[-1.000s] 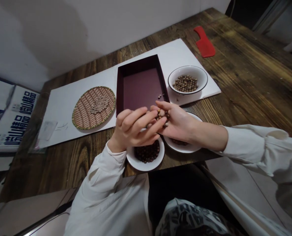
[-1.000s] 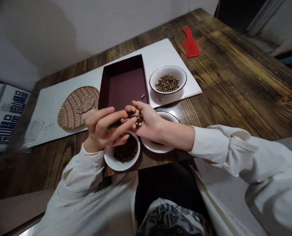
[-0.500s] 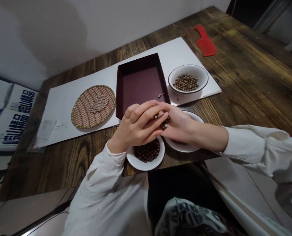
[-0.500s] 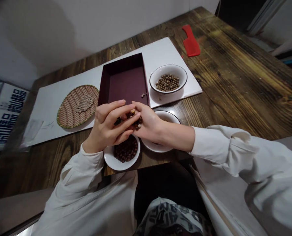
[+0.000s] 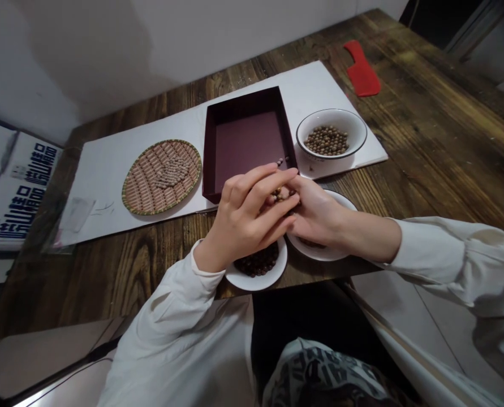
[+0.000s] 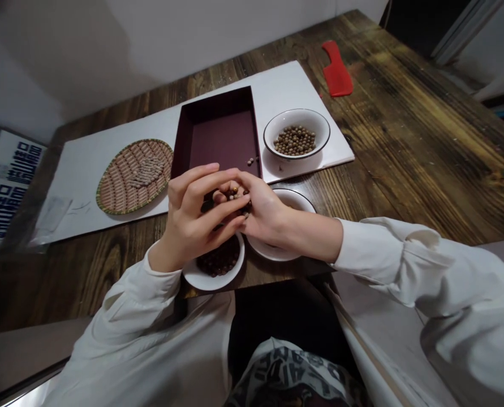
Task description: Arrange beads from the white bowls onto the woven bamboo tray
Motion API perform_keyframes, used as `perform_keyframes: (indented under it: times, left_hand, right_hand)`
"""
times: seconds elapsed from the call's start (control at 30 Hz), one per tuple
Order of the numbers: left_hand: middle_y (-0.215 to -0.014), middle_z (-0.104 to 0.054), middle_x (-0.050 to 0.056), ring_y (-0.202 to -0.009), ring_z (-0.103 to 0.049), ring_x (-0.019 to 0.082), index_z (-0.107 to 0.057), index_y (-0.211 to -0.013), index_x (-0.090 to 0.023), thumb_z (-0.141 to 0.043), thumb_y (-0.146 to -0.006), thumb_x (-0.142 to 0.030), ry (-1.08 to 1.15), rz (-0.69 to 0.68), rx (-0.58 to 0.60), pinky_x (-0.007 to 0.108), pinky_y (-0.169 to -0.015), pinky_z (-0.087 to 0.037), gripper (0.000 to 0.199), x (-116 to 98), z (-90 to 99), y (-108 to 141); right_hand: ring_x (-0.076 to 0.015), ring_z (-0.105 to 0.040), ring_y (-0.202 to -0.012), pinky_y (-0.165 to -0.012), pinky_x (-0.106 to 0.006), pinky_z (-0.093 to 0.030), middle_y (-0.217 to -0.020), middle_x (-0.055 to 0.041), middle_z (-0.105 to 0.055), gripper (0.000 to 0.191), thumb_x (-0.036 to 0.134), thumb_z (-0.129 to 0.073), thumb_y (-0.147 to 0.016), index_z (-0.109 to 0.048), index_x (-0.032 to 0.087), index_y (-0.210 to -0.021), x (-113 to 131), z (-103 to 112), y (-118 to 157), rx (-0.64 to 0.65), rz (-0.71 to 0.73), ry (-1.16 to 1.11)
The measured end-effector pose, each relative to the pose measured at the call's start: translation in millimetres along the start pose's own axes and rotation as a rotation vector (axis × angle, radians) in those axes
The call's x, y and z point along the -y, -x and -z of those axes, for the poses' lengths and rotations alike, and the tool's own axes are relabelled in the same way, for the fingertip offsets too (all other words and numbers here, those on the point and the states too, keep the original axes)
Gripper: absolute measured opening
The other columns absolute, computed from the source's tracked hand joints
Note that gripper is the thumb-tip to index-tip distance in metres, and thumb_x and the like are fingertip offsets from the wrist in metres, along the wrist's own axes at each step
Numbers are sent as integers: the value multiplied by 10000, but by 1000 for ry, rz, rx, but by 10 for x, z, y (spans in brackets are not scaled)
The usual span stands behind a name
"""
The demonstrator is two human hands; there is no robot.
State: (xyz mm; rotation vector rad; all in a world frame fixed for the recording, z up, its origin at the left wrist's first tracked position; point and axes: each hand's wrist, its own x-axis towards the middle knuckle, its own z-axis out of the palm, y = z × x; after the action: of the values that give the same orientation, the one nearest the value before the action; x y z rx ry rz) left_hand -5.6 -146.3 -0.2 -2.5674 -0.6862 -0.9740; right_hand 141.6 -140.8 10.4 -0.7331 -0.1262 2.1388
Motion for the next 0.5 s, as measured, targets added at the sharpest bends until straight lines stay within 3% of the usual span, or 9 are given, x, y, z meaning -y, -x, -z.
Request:
perform_keyframes:
  times: [0.33, 0.5]
  left_hand:
    - [-1220, -652, -10, -1168, -586, 222, -674, -981, -308, -631, -907, -354, -103, -29, -23, 394, -929, -490, 98, -38, 18, -1]
    - [-1225, -641, -2, -1213, -562, 251, -662, -1016, -300, -575, -942, -366, -97, -5, 41, 440, -970, -454, 131, -39, 9, 23]
  right_hand:
    - [-74, -472, -475, -417, -157, -373, -551, 15, -516, 262, 193, -463, -927, -483, 178, -666, -13, -11, 4, -23, 13, 17]
    - [-87, -475, -482, -399, -169, -360, -551, 7, -521, 255, 210, -466, -927, -495, 178, -676, -12, -21, 8, -48, 4, 34]
